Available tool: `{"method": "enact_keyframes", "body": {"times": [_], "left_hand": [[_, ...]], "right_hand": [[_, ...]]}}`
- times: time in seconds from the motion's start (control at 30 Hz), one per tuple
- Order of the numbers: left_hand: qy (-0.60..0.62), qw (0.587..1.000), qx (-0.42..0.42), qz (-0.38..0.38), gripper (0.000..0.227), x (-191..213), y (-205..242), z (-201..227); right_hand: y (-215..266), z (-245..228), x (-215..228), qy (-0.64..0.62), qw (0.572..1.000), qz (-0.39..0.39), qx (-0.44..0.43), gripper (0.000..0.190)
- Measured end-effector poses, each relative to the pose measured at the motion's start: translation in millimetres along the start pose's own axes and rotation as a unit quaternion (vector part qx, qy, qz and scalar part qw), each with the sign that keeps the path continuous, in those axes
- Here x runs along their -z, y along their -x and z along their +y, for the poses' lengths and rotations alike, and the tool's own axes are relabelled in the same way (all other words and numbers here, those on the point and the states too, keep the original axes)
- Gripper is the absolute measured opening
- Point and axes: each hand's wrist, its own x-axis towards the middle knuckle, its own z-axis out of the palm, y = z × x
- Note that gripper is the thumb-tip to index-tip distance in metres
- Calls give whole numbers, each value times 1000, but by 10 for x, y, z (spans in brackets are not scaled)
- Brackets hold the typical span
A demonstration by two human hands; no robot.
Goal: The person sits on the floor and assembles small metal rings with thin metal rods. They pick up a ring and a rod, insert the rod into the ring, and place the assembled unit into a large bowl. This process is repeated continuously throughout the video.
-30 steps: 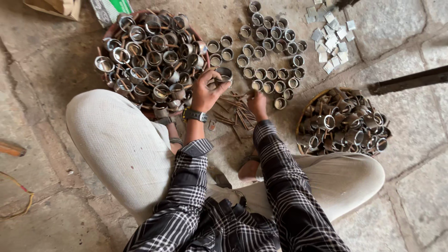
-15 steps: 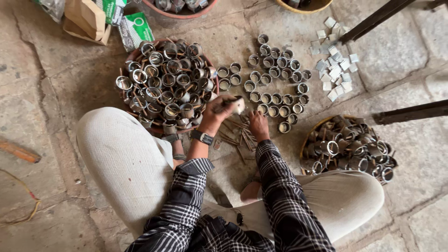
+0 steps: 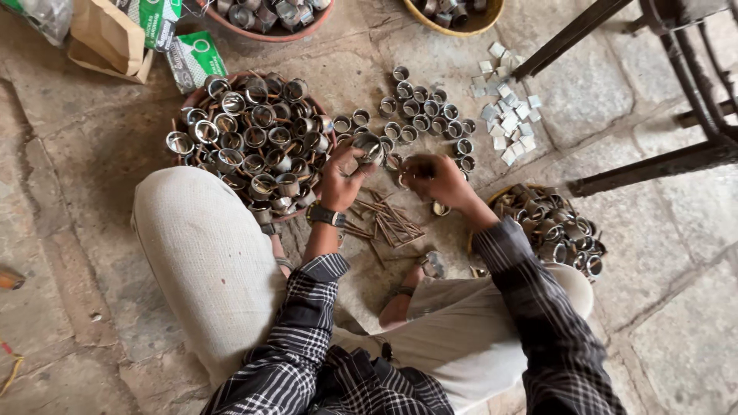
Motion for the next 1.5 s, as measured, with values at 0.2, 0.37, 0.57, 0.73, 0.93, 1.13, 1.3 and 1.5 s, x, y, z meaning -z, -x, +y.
{"method": "enact_keyframes", "body": {"times": [0.2,0.37,0.57,0.73,0.93,1.13,1.3,1.5], "left_hand": [[49,996,-20,-74,30,-31,-72,122],[111,989,-43,-84,32,-40,-77,158],[28,995,-45,-85,33,41,-74,183],[21,994,-64,-90,34,50,-76,140],[36,992,-76,-89,36,21,-84,55],[32,988,-77,-132,31,-123,-68,315],[45,989,-46,-136,26,-142,-65,374],[-3,990,-76,-119,26,-70,-51,278]], "right_hand": [[407,-309,48,-31,999,19,38,30],[402,-258,20,-77,997,3,30,28],[418,-325,26,-20,994,47,95,27],[446,-319,-6,-6,995,79,60,18],[452,-314,-17,-110,988,102,32,14],[437,-411,-127,31,981,182,63,14],[446,-388,-65,8,985,136,104,21],[557,-549,18,45,991,107,61,22]]}}
